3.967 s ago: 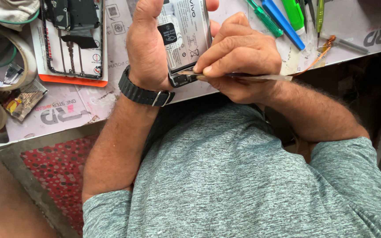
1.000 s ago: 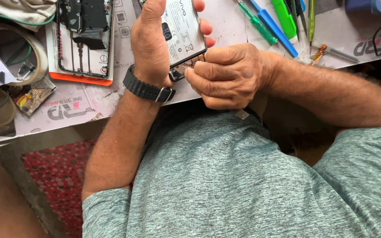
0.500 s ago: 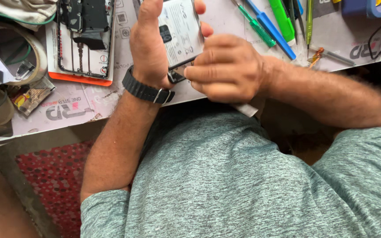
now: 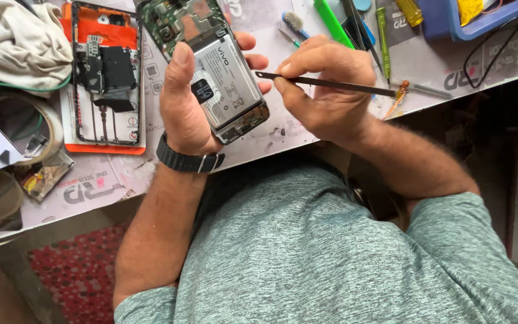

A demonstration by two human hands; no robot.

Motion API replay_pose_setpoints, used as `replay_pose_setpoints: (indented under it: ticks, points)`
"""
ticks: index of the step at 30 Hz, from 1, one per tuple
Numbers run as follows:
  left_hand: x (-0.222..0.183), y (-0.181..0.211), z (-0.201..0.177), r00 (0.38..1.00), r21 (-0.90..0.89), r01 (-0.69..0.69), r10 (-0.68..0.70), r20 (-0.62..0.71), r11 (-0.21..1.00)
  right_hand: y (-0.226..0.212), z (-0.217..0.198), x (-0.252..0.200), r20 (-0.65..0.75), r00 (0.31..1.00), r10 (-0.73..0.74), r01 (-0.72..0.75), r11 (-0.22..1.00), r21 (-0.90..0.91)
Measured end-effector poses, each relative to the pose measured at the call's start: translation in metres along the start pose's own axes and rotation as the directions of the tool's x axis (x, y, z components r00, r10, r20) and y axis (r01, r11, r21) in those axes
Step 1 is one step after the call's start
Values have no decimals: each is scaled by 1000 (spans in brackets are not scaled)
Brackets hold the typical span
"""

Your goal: The person holds a disassembled smartphone and uses a small screwdriver and a metal pry tool to work on the internal components near the bottom edge. They rotate the phone to access different areas and continue prying at the lower section.

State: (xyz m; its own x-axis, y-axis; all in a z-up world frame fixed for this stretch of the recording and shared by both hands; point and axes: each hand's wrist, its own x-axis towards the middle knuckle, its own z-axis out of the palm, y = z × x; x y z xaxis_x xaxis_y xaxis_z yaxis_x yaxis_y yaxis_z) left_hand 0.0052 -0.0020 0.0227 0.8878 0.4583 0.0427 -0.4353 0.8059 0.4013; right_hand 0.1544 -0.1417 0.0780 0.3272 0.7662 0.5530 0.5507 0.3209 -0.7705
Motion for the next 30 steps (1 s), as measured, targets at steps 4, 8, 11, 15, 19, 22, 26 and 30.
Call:
replay_pose_setpoints:
  ticks: [4,8,11,15,19,22,26,30]
  points:
    - [-3,0,0,999,42,-45,46,-30,998,5,7,-9,-36,998,45,-48,996,-81]
    - [-3,0,0,998,53,-50,52,-33,997,6,12,-9,-68,997,44,-49,995,-82]
    - [-3,0,0,998,65,-59,60,-10,996,6,13,-6,-54,998,26,-30,996,-82]
    - [-4,0,2,997,113,-80,79,18,990,6,15,-5,-46,997,62,-64,997,-32]
    - [-5,1,3,997,109,-74,71,23,991,1,18,-2,-61,998,29,-37,990,-133]
    - [-5,-1,6,997,38,-64,63,35,997,-7,19,3,-61,998,-27,13,974,-225]
    - [-7,-3,5,996,87,-88,87,17,992,-20,21,6,-44,998,-47,30,946,-322]
    - [-6,-5,5,993,151,-118,121,-5,981,-26,25,8,-64,995,-72,43,929,-367]
